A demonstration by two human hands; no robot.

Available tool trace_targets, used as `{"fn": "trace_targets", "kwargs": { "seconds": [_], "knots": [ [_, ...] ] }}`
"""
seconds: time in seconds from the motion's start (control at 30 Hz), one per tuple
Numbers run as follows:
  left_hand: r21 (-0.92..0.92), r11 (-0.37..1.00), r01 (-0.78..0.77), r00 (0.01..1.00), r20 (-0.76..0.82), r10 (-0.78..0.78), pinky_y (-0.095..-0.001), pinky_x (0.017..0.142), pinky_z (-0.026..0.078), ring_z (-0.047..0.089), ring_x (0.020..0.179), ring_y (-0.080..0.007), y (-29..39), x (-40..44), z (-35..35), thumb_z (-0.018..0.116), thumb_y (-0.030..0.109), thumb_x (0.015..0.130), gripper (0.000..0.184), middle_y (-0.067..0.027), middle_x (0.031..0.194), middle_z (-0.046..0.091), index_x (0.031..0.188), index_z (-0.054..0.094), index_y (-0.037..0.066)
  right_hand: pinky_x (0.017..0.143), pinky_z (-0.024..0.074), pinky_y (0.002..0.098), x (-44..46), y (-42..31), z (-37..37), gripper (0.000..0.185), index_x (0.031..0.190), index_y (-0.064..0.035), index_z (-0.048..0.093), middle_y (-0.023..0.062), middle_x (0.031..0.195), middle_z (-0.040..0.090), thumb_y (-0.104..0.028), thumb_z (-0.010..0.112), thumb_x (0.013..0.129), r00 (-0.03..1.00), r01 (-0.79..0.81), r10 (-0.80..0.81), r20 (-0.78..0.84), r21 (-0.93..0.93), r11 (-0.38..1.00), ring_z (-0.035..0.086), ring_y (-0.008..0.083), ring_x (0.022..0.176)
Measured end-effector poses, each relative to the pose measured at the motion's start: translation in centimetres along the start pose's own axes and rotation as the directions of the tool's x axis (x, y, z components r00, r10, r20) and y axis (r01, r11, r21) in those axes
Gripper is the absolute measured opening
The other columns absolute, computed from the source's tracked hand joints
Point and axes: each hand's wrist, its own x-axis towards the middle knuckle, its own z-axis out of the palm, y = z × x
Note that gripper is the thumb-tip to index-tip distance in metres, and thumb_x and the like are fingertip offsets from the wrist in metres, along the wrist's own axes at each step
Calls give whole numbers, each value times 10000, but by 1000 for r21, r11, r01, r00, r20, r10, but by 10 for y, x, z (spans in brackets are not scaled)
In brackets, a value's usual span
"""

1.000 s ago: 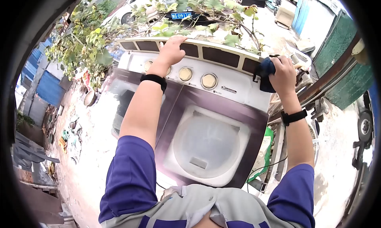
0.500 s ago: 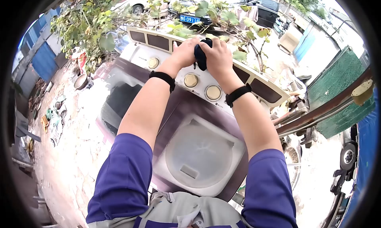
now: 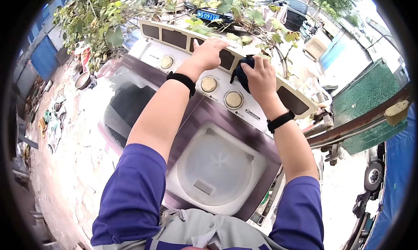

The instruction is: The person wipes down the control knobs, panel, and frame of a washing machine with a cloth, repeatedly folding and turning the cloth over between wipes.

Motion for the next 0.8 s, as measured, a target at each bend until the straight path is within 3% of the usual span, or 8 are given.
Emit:
{"fn": "trace_targets", "kwargs": {
  "seconds": [0.13, 0.2, 0.23, 0.37, 0.47, 0.6, 0.73, 0.8],
  "knots": [
    [-16, 998, -60, 993, -104, 58, -718, 1071, 217, 408, 1338, -162, -1, -4, -3, 565, 75, 865, 462, 58, 1374, 518, 1283, 573, 269, 830, 438, 309, 44, -28, 22, 159, 904, -182, 683, -7, 1074, 544, -189, 606, 765, 938, 345, -346, -4, -65, 936, 516, 170, 1005],
    [4, 996, -88, 987, -131, 88, -724, 1058, 230, 422, 1327, -163, -7, -5, -1, 543, 38, 867, 472, 56, 1361, 529, 1277, 569, 271, 942, 417, 330, 44, -32, 36, 355, 1119, -177, 667, -1, 1149, 542, -153, 597, 772, 900, 388, -357, 251, -88, 917, 473, 188, 1144],
    [30, 995, -100, 986, -132, 103, -725, 1055, 232, 421, 1329, -164, -9, -4, -2, 544, 36, 865, 478, 52, 1361, 529, 1283, 561, 267, 964, 404, 325, 40, -31, 40, 371, 1143, -161, 661, -13, 1195, 548, -154, 591, 779, 911, 376, -335, 242, -148, 915, 459, 183, 1179],
    [99, 991, -91, 989, -110, 102, -723, 1059, 229, 369, 1369, -181, -8, 2, 11, 544, 45, 867, 514, 17, 1407, 487, 1342, 507, 239, 1117, 314, 384, 7, -33, 37, 537, 1385, -23, 460, 154, 1391, 470, -164, 511, 869, 938, 262, -202, 280, -195, 945, 371, 284, 1351],
    [71, 996, -56, 995, -81, 62, -722, 1065, 225, 347, 1385, -175, -2, 3, 5, 543, 67, 881, 507, 14, 1423, 474, 1355, 498, 242, 1107, 339, 401, 1, -39, 39, 509, 1366, -22, 476, 177, 1379, 471, -161, 503, 877, 945, 223, -158, 288, -211, 952, 420, 315, 1315],
    [75, 996, -52, 993, -105, 60, -728, 1061, 226, 356, 1380, -174, -2, 2, 6, 538, 69, 883, 494, 14, 1422, 475, 1346, 507, 239, 1080, 382, 391, 20, -31, 46, 474, 1331, -24, 504, 179, 1345, 504, -131, 529, 870, 927, 284, -258, 273, -59, 957, 484, 312, 1270],
    [83, 996, -14, 998, -63, 19, -707, 1104, 176, 331, 1395, -148, 2, 0, 4, 530, 106, 923, 472, 54, 1443, 452, 1367, 491, 258, 1073, 394, 379, 17, -34, 43, 476, 1340, -18, 493, 171, 1298, 553, -128, 529, 878, 928, 232, -182, 325, -122, 965, 524, 302, 1239],
    [83, 995, -53, 992, -107, 62, -721, 1073, 221, 373, 1369, -175, -3, 1, 6, 531, 37, 860, 528, 23, 1421, 474, 1343, 506, 247, 1064, 405, 379, 7, -31, 40, 471, 1349, -18, 485, 175, 1311, 546, -125, 515, 891, 945, 169, -120, 305, -139, 976, 527, 300, 1242]
  ]
}}
